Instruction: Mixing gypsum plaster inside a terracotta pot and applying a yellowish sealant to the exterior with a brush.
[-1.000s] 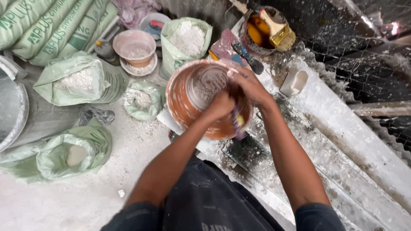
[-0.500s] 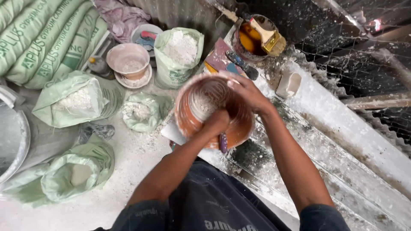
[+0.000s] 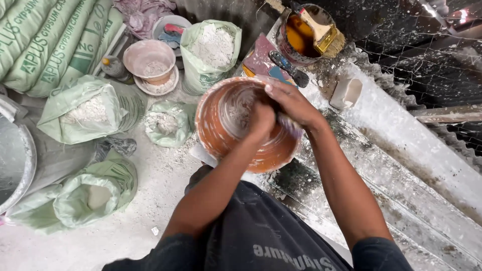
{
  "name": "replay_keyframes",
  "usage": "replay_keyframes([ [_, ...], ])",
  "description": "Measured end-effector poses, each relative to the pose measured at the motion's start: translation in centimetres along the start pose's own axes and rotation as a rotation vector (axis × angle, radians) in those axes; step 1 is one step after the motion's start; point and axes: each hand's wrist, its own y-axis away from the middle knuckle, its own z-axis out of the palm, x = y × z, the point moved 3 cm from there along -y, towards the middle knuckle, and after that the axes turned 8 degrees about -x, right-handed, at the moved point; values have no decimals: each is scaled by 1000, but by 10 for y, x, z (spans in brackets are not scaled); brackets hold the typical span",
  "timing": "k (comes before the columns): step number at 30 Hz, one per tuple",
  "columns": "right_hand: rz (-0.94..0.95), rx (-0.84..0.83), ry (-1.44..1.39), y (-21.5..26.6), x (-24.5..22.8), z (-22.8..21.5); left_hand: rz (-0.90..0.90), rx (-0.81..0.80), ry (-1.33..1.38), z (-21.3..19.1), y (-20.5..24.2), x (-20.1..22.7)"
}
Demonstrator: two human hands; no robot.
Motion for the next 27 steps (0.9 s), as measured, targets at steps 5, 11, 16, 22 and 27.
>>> replay_keyframes([
  [5,12,-75,24,-11,3,-14,-146,5,-163,-9,-8,3],
  [11,6,-72,86,-5,1,-9,-25,-78,-487,30,-36,-77],
  [16,-44,-125,76,-3,-13,-1,171,-152,-598,44,-46,-111],
  [22,-99,-208,220,-6,-35,13,203,-119,122,19,-43,-96],
  [27,66,-127,133,-7,-26,16,207,-124,406,1,-26,-59],
])
